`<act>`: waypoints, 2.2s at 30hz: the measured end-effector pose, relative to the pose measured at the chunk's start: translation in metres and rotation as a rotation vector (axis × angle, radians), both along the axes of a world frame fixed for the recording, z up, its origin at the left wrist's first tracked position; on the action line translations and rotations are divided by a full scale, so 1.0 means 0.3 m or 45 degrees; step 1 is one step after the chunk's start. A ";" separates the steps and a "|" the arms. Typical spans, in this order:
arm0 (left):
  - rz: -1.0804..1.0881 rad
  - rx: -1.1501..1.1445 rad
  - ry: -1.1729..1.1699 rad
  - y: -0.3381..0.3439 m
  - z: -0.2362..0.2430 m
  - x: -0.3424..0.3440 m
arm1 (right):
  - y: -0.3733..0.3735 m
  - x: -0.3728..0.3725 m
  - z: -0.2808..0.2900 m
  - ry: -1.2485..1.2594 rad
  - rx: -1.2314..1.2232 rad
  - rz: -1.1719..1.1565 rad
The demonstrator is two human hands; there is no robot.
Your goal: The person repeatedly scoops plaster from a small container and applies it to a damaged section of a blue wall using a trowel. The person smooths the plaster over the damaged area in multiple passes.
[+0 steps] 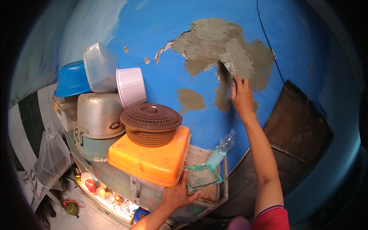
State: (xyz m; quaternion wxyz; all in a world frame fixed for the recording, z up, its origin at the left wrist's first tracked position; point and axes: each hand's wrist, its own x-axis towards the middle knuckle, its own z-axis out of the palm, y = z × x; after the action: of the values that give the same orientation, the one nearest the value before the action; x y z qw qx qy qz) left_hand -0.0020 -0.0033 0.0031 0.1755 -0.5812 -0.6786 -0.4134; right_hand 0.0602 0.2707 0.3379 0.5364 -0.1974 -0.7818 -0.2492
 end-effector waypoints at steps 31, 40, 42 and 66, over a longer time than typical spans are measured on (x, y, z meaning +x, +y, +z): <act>-0.112 -0.192 -0.366 0.010 0.093 -0.012 | -0.512 0.623 -0.675 -0.622 -0.755 0.005; -0.189 -0.124 -0.341 0.006 0.078 -0.026 | -0.555 0.573 -0.627 -0.985 -0.694 -0.169; -0.190 -0.113 -0.328 0.009 0.070 -0.029 | -0.570 0.581 -0.614 -0.894 -0.840 -0.159; -0.218 -0.131 -0.306 -0.006 0.071 -0.025 | -0.534 0.541 -0.677 -0.473 -1.197 -0.047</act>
State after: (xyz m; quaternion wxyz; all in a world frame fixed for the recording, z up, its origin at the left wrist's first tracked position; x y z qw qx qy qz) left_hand -0.0096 -0.0050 0.0243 0.0271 -0.5916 -0.6629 -0.4581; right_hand 0.2224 0.1105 0.1349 0.2368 -0.3838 -0.8881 0.0893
